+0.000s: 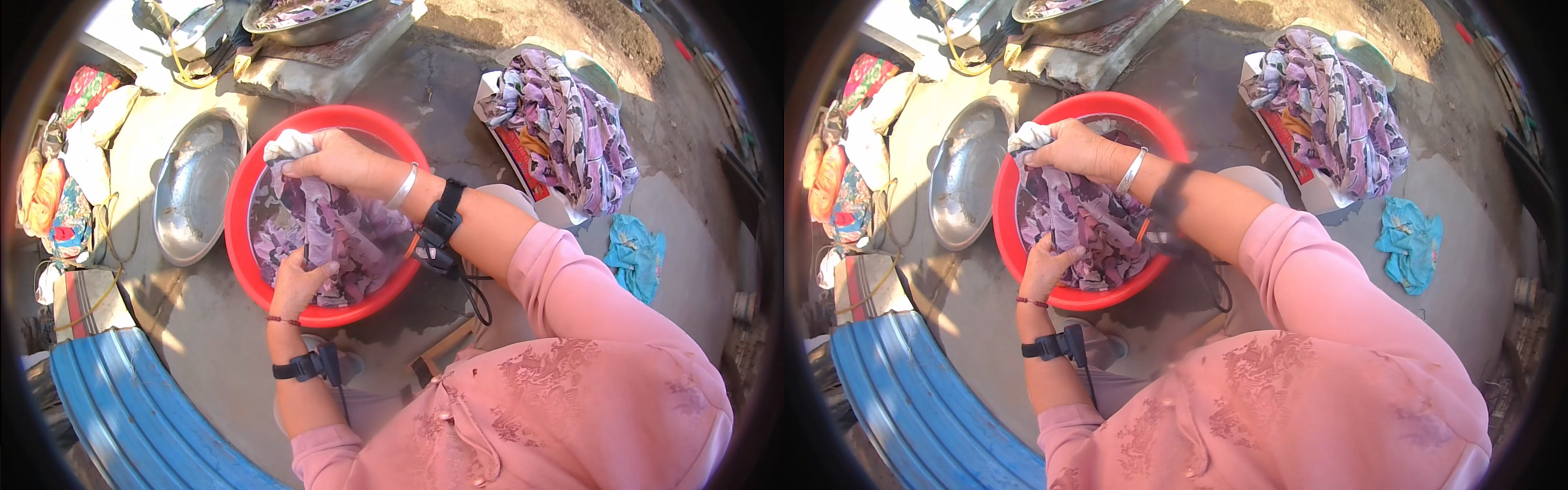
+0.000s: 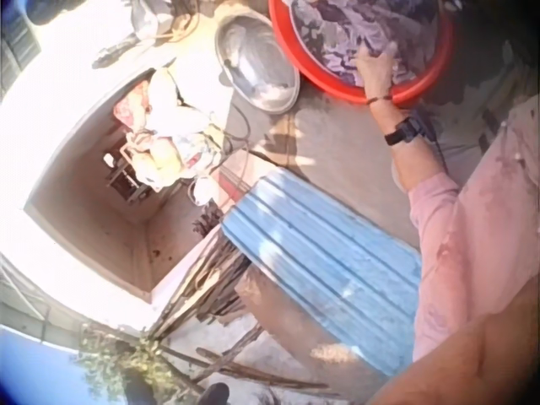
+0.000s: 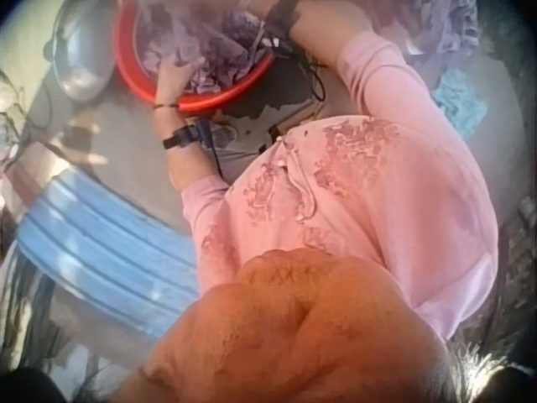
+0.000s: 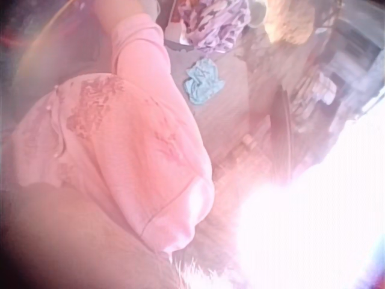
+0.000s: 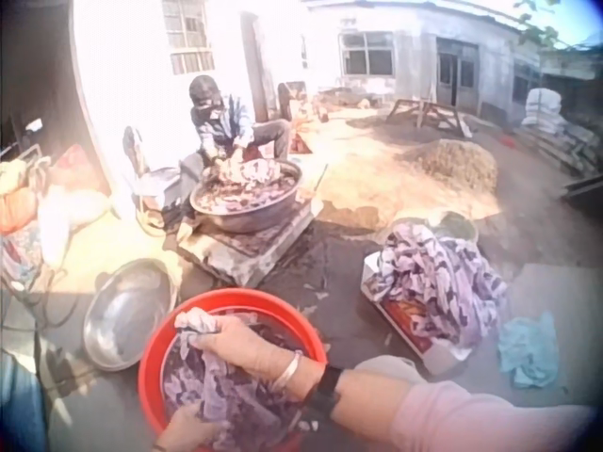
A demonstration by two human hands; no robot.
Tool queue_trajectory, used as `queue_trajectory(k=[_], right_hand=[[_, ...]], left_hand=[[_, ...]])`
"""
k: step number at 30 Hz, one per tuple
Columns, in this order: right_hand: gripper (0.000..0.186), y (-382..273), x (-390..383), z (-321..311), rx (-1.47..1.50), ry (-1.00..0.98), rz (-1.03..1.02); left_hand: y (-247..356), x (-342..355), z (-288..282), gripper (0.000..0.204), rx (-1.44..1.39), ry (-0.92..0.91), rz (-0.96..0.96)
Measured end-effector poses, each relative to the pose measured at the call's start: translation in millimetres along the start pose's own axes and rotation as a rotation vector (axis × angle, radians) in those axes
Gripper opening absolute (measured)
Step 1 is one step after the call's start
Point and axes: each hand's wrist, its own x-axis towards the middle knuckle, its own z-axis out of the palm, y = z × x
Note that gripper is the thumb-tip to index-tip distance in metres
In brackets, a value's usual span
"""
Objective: The person washes clothes by hand in a red plastic basin filled with water. They repeatedly submerge, agitate, and wring out patterned fabric pieces, then place them into a metal basin nearby.
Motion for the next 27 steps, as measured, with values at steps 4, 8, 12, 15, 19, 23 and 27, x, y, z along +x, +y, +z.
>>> queue_trajectory(k=[4,8,12,15,19,23,27], right_hand=[[0.02,-8.5,-3.7,-0.7,0.058,0.085,-0.017],[0.021,-9.3,-1.2,-5.5,0.06,0.11,-0.08],[0.021,-8.2,-2.6,-7.2,0.083,0.111,-0.068],[0.021,-8.7,-3.4,-1.8,0.113,0.06,-0.015],[0.021,3.9,1.6,6.1,0.08,0.032,-0.034],[0.02,13.3,13.7,2.2,0.21,-0.011,0.02],[0.02,11.3,14.1,-3.0,0.154,0.023,0.03]], left_hand=[[12.6,-9.3,-10.0,0.026,-0.063,0.093,0.042],[31.3,-26.5,-17.0,0.031,-0.429,0.139,0.184],[39.5,-37.0,-26.7,0.034,-0.646,0.078,0.199],[19.4,-32.0,-28.0,0.034,-0.211,0.143,0.079],[8.3,-21.6,-26.3,0.026,0.316,0.131,-0.185],[1.0,-26.2,-28.0,0.022,-0.132,0.149,-0.051],[4.4,-28.7,-34.5,0.021,-0.627,0.123,0.087]])
